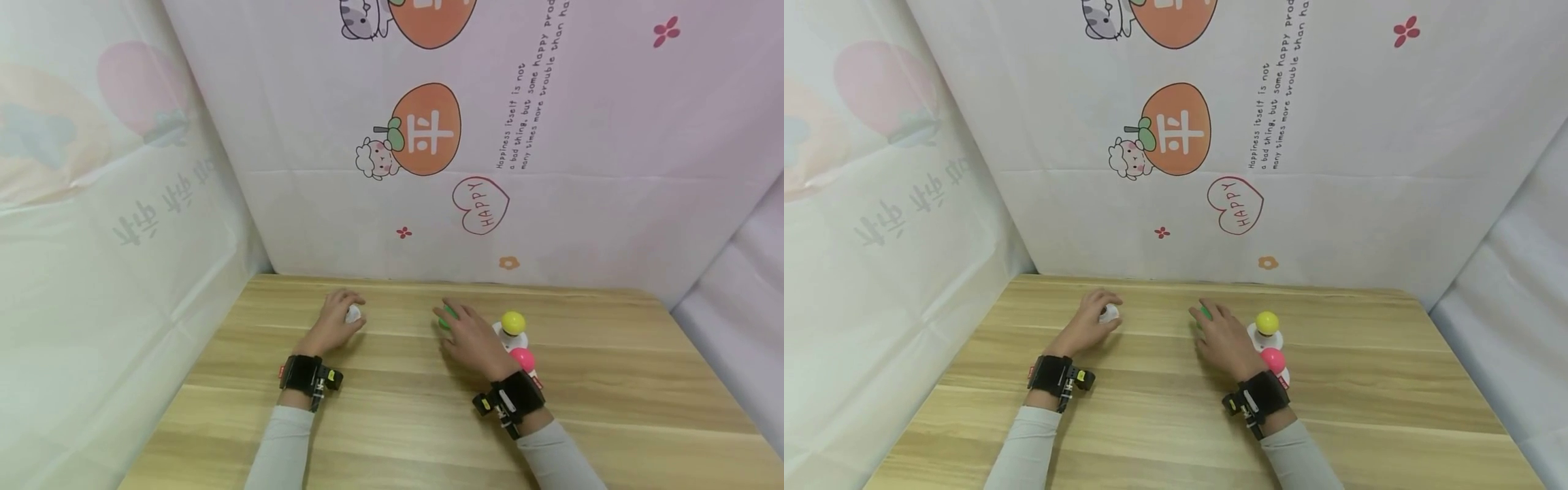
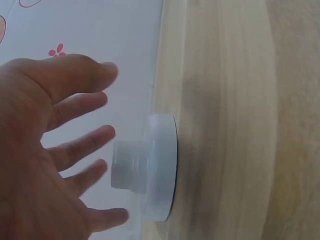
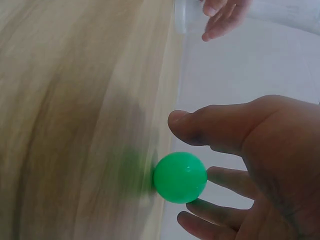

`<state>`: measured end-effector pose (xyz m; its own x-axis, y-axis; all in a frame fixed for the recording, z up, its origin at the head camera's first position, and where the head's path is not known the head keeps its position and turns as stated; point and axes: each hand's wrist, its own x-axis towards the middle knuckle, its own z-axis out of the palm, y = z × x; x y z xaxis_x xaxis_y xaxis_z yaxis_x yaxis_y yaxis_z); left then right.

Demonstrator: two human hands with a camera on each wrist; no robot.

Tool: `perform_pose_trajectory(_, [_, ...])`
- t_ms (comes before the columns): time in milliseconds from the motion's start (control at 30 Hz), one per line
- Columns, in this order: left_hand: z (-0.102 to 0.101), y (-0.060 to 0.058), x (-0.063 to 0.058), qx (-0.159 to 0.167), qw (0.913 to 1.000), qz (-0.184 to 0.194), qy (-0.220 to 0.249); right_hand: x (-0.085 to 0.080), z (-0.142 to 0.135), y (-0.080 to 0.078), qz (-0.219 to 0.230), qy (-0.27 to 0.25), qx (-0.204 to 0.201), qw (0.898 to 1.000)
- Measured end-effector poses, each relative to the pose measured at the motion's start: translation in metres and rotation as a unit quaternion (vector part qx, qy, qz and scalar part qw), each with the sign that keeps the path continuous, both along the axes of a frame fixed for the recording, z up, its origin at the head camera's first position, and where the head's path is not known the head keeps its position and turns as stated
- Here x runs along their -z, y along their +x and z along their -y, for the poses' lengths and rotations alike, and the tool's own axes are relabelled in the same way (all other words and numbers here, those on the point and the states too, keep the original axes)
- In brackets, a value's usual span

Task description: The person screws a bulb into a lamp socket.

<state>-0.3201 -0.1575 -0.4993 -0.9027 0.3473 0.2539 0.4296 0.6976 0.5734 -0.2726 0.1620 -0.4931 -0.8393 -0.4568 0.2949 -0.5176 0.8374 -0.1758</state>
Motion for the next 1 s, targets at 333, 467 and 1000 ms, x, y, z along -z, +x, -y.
perform_pose_trajectory(333, [0.0008,0.0006,0.0033,-0.006,0.9988,0.041,-0.028,0.0009,-0.0013,0.0018,0.014,-0.009,0.008,1.000])
perform_pose_trajectory(467, [-0.0007,0.0008,0.0048,-0.011,0.9975,0.043,-0.055,0.0008,-0.0017,0.0030,0.019,-0.033,0.006,0.999])
perform_pose_trajectory(1000, [-0.0017,0.0060,0.0097,-0.052,0.9902,0.099,-0.084,0.0025,-0.0027,0.0041,0.019,-0.063,-0.011,0.998])
